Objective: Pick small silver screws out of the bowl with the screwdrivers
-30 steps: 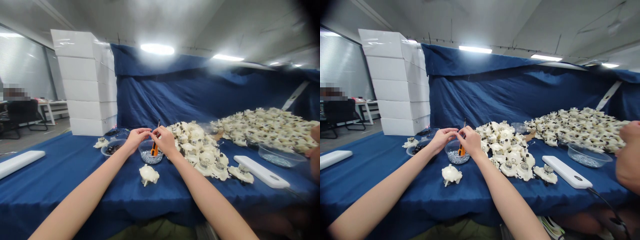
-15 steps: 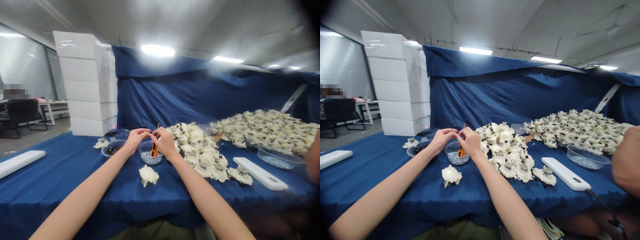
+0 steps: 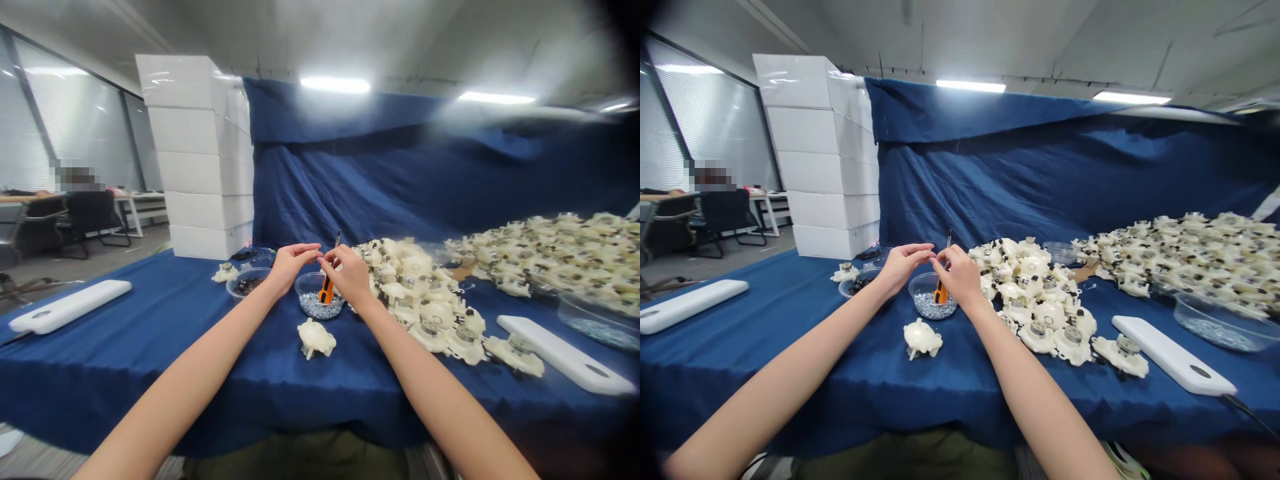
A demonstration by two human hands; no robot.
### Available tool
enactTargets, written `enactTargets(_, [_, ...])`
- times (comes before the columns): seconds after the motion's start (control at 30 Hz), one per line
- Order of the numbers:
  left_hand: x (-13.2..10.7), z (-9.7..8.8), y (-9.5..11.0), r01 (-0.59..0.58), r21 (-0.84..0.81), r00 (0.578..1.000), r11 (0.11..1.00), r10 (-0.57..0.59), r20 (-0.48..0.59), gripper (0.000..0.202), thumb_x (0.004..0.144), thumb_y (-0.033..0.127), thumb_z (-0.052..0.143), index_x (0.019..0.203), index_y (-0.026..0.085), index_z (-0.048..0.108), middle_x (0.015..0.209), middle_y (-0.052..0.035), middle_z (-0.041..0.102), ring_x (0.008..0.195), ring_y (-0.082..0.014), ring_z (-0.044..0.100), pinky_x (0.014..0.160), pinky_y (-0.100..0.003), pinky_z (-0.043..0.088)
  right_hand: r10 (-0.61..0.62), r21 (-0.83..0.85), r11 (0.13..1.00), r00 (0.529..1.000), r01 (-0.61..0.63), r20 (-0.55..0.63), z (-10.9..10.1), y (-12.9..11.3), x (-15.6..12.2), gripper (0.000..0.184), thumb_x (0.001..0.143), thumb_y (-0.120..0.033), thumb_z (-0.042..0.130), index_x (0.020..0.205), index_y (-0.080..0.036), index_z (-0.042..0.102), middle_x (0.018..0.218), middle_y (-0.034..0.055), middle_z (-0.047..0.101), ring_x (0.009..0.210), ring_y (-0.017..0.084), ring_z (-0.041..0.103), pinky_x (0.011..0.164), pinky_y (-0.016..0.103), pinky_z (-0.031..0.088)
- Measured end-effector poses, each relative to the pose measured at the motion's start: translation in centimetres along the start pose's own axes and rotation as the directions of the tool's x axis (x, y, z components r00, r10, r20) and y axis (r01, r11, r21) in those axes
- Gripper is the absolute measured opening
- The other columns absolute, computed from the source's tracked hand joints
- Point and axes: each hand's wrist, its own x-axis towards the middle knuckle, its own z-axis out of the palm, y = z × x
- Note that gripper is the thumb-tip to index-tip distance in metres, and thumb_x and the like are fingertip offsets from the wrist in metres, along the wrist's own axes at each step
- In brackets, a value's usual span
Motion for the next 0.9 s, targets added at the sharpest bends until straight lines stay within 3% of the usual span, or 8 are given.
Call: enactTargets(0.9, [-0.19,0.11,-0.28,-0.052,-0.039,0.996,0.998,0.055,0.069,0.035,0.07,0.029,0.089,0.101,0.014,0.082,0.091,-0.0098,0.079,0.083,-0.0182,0.072,0.089,-0.034,0.055,-0.021,-0.036,0.999,1.0,0.021,0.013,-0.01,0.36,-0.14,0.018,0.096,-0.037,0.065,0.084,-0.023,0.067,0.087,0.0005,0.066,0.073,0.015,0.063,0.07,0.029,0.045])
